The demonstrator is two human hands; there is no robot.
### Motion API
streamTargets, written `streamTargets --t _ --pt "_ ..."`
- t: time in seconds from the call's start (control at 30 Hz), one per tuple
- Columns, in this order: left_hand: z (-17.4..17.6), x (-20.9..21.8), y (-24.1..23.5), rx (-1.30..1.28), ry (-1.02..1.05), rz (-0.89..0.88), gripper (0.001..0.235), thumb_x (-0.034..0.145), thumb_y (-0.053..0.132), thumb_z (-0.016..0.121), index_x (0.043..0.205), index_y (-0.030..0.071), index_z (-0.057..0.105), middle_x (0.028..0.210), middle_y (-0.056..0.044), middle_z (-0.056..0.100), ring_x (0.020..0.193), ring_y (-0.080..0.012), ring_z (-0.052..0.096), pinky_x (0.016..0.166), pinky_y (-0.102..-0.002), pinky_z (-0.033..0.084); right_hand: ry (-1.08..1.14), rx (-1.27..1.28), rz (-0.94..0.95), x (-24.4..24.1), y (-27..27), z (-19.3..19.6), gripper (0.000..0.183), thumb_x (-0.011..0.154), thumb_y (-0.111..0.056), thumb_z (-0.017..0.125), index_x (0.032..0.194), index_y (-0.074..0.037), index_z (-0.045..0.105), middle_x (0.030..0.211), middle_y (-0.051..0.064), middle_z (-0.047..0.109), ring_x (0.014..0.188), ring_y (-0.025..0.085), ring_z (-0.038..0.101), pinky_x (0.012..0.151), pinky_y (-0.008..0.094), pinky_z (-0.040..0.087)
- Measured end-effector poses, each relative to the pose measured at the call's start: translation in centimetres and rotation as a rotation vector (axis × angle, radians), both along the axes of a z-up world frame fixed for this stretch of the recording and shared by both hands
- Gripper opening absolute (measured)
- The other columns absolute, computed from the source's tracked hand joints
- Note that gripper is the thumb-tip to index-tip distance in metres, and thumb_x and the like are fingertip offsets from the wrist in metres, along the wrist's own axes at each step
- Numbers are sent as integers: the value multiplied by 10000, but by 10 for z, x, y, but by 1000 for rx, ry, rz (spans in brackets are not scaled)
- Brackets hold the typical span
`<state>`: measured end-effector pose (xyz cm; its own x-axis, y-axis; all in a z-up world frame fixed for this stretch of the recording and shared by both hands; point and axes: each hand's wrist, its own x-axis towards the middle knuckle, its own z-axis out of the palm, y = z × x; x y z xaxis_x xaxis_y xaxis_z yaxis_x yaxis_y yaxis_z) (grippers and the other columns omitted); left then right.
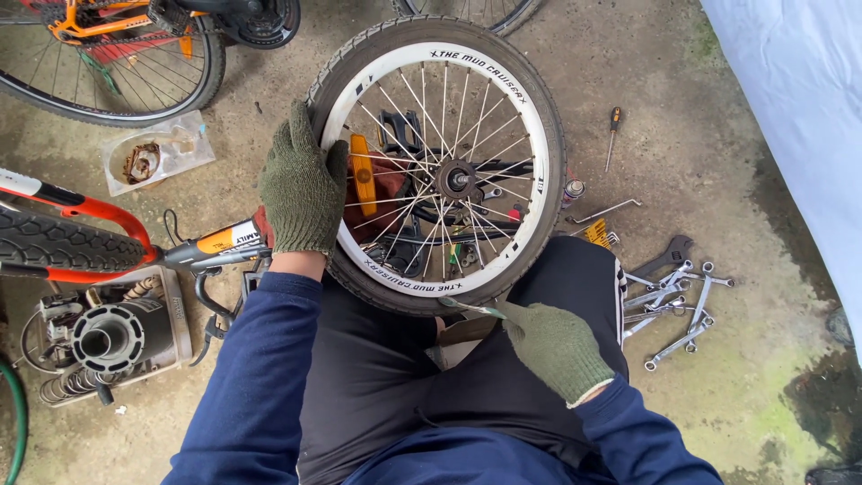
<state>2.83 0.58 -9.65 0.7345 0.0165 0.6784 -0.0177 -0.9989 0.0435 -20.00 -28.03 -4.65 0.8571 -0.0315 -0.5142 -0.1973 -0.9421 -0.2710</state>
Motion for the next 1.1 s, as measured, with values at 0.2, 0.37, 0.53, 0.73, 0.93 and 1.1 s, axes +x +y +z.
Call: streamTargets --t 0.2,0.37,0.53,0.73,0.93,1.1 --pt "15 -13 -12 -72 33 20 616 1103 562 552 1439 48 491 1241 -217 598 1101 -394 659 932 -484 549 -149 97 132 -2 6 -44 347 1001 -437 503 1259 -295 686 987 122 750 919 321 748 724 411 606" --pt "15 -7 8 -81 96 -120 648 1019 573 641 1480 143 491 1236 -130 630 1055 -379 699 843 -526 591 -145 53 118 -4 -10 -54 348 999 -442 513 1276 -325 688 1077 97 750 1022 297 726 823 419 593" --pt "17 -8 8 -95 142 -113 655 1021 571 630 1502 157 465 1242 -130 623 1051 -380 699 837 -534 591 -49 -122 41 3 -54 -60 330 964 -508 504 1239 -505 685 1116 -59 769 1090 154 733 901 340 590" --pt "31 -18 5 -109 171 -139 651 1039 564 618 1503 136 459 1261 -141 615 1077 -381 693 852 -532 592 41 -79 -63 11 -36 -43 374 1002 -430 485 1312 -435 695 1092 33 792 1035 211 758 861 353 601" --pt "39 -23 2 -111 144 -191 623 1037 449 665 1480 63 459 1205 -206 621 1022 -429 695 800 -542 605 147 -111 -78 -7 -54 -41 415 1015 -509 421 1357 -434 646 1153 -23 779 1065 150 757 876 313 623" --pt "38 -21 4 -111 139 -221 638 1036 404 689 1505 55 434 1185 -208 625 1010 -428 700 775 -531 611 -280 -450 362 -18 -75 -98 403 957 -295 570 1352 -253 640 1035 73 784 981 232 774 810 347 640"
